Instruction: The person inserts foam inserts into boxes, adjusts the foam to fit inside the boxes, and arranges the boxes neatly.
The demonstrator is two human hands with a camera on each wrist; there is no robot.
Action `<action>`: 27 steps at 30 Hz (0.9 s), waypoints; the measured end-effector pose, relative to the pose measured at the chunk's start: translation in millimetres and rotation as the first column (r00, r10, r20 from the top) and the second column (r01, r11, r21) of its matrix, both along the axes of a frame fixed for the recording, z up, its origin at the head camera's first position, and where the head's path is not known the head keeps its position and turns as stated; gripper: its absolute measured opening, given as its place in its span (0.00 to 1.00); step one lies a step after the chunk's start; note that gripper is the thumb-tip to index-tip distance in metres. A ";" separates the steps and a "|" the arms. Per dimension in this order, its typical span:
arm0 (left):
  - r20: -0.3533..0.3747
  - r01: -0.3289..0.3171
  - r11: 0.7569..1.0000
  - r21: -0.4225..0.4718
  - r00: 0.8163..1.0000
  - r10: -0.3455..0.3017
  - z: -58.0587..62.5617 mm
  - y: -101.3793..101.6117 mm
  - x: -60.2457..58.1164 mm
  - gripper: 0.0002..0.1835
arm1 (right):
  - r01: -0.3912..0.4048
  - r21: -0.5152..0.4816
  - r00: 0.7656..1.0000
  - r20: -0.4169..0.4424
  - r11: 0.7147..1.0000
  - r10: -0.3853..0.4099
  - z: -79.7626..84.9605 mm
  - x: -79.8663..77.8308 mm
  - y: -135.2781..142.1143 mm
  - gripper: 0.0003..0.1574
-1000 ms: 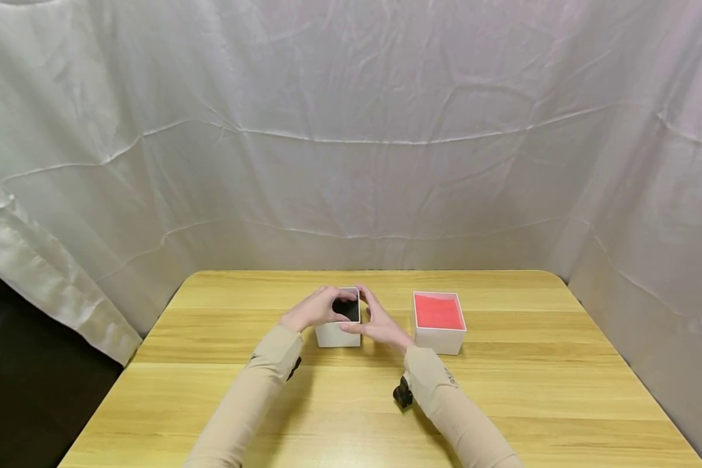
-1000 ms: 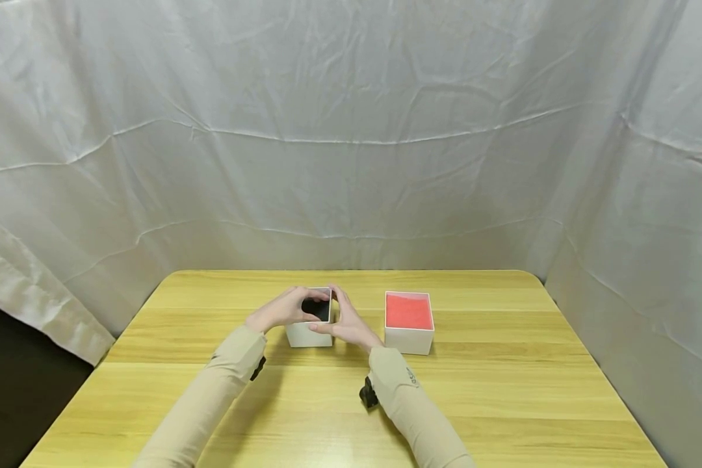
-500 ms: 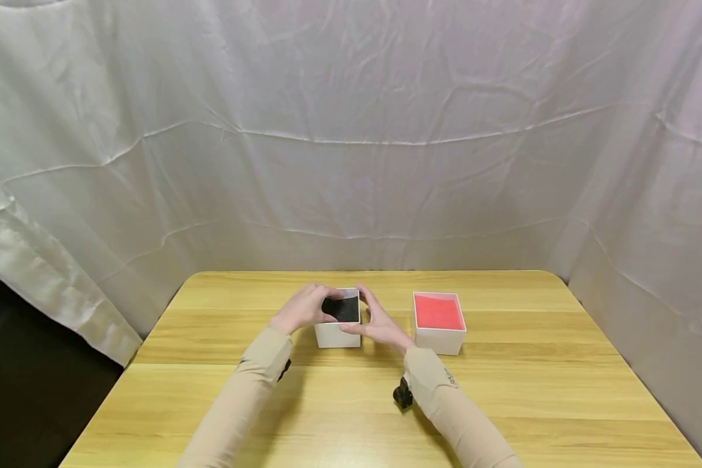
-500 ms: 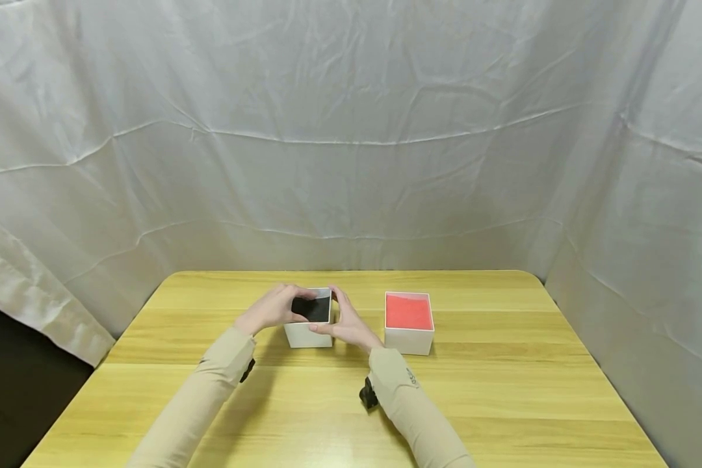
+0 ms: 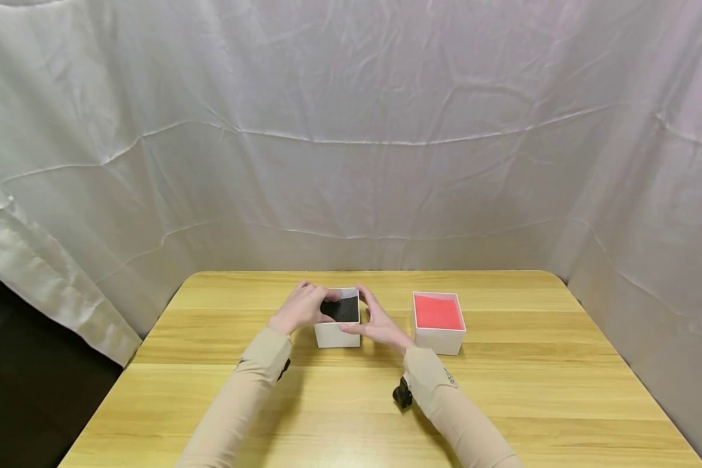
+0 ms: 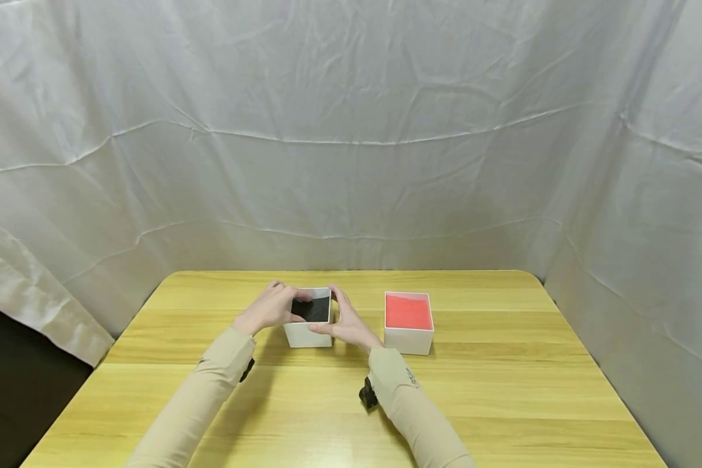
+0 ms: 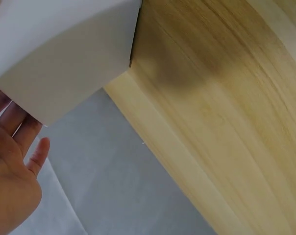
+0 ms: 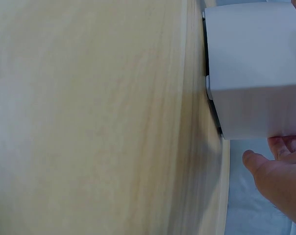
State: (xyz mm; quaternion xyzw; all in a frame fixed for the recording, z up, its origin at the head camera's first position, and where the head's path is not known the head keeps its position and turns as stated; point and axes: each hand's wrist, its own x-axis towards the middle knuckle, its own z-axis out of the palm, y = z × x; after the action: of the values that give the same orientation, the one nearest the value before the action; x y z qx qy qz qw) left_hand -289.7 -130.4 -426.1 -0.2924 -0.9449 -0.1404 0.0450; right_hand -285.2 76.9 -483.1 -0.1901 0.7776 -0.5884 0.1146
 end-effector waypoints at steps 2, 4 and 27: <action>0.000 -0.001 1.000 0.011 1.000 0.001 -0.9 -0.3 -0.7 0.23 | -0.001 0.000 1.000 0.001 1.000 0.001 0.3 0.1 0.3 0.65; 0.016 0.002 1.000 0.028 1.000 -0.002 -1.1 0.3 -1.3 0.24 | -0.002 0.001 1.000 0.001 1.000 0.002 0.2 0.0 0.5 0.64; 0.121 0.135 0.980 0.143 0.981 -0.153 -5.2 13.5 -7.3 0.24 | -0.013 0.011 1.000 0.012 1.000 0.012 -1.4 -2.0 1.1 0.65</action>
State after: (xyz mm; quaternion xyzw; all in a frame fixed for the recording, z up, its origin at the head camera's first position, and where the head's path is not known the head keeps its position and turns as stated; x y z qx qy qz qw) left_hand -297.0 -116.9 -431.4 -0.3467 -0.9105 -0.2252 -0.0080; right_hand -287.2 78.0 -484.5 -0.1906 0.7788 -0.5845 0.1241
